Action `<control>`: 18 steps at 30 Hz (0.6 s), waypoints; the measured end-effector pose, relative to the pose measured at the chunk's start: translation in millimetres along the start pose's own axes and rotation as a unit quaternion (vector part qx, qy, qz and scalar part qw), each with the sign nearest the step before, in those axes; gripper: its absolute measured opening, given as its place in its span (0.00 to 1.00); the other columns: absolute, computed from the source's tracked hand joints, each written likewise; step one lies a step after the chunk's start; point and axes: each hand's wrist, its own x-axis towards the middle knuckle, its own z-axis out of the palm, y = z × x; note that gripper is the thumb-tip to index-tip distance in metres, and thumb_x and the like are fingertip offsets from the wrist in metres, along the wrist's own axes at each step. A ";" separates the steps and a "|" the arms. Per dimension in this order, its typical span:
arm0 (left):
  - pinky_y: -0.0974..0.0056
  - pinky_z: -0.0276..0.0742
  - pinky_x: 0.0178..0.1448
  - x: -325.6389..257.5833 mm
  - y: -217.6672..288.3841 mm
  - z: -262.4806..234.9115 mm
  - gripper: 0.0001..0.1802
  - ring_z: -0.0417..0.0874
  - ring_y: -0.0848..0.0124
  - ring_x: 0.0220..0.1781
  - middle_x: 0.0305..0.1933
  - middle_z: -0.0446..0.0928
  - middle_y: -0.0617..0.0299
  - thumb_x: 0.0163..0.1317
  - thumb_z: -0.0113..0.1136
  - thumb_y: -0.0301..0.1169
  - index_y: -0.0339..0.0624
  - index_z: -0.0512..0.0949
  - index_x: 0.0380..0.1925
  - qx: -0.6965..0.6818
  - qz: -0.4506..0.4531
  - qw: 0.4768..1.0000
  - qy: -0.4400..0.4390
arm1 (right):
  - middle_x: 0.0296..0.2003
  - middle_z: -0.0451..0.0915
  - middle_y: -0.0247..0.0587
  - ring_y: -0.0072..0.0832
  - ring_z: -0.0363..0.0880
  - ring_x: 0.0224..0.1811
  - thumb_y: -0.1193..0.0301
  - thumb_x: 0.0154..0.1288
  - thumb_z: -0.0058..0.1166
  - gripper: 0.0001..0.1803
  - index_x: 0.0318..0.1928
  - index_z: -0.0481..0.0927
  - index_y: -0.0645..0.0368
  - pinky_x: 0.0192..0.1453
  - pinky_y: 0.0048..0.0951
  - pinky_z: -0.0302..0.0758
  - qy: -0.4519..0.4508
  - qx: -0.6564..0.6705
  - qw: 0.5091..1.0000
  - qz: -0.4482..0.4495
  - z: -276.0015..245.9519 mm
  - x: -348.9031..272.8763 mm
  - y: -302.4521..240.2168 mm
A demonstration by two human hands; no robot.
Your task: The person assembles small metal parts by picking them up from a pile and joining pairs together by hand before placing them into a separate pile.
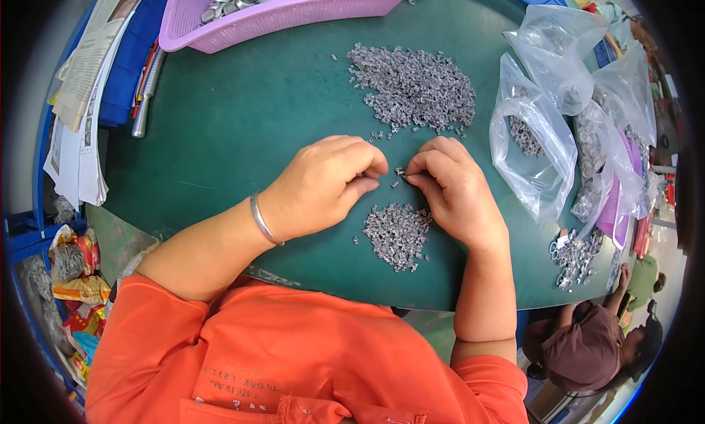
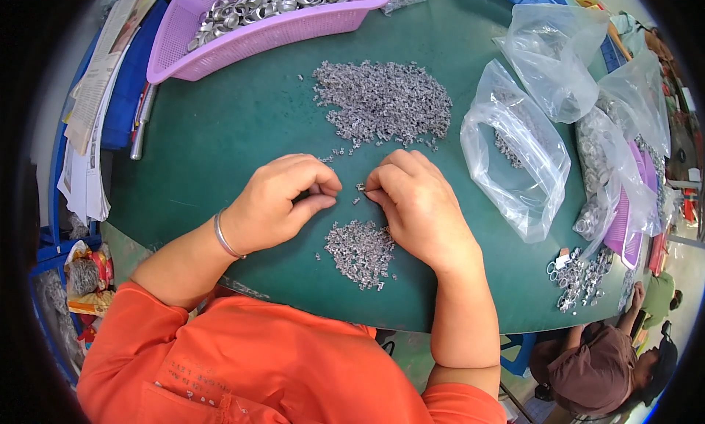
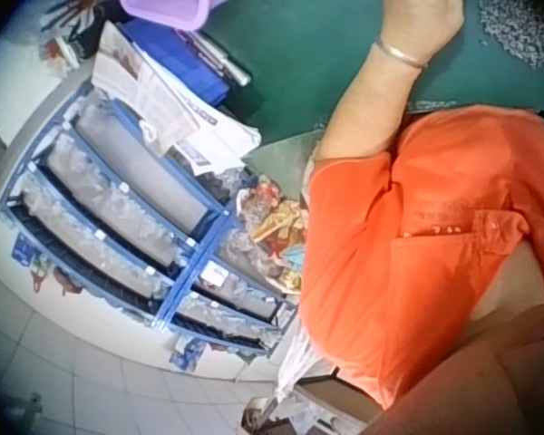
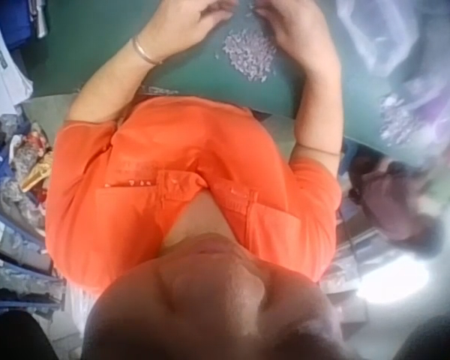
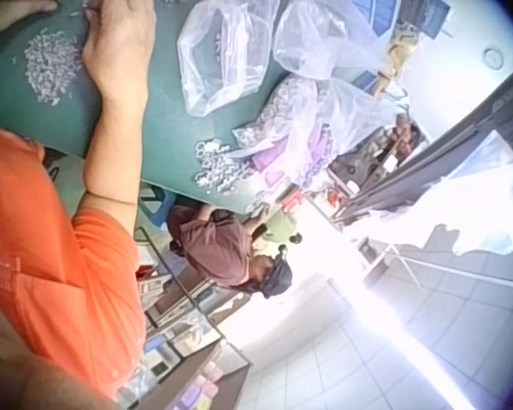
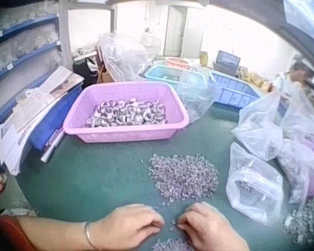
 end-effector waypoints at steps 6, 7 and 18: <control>0.64 0.79 0.40 -3.2 -6.0 -13.3 0.08 0.82 0.63 0.36 0.39 0.80 0.56 0.59 0.68 0.17 0.38 0.82 0.38 -0.023 -0.030 0.999 0.015 | 0.33 0.78 0.40 0.43 0.77 0.38 0.83 0.54 0.64 0.07 0.33 0.81 0.60 0.43 0.40 0.76 -0.061 0.048 0.997 0.006 -12.2 -2.3 -2.6; 0.62 0.78 0.42 -3.1 -5.5 -13.6 0.08 0.82 0.62 0.37 0.39 0.80 0.57 0.58 0.69 0.17 0.38 0.82 0.37 0.005 -0.024 1.000 0.001 | 0.32 0.78 0.40 0.42 0.77 0.38 0.82 0.54 0.64 0.07 0.33 0.82 0.59 0.43 0.40 0.76 -0.065 0.038 0.997 -0.005 -11.6 -2.3 -1.8; 0.57 0.75 0.47 -7.1 -4.0 -9.7 0.06 0.80 0.59 0.40 0.35 0.77 0.60 0.56 0.71 0.22 0.40 0.83 0.32 0.077 0.020 0.996 -0.045 | 0.33 0.77 0.35 0.38 0.77 0.38 0.79 0.53 0.68 0.08 0.34 0.85 0.56 0.46 0.37 0.74 -0.031 0.014 0.999 -0.027 2.5 0.3 -6.3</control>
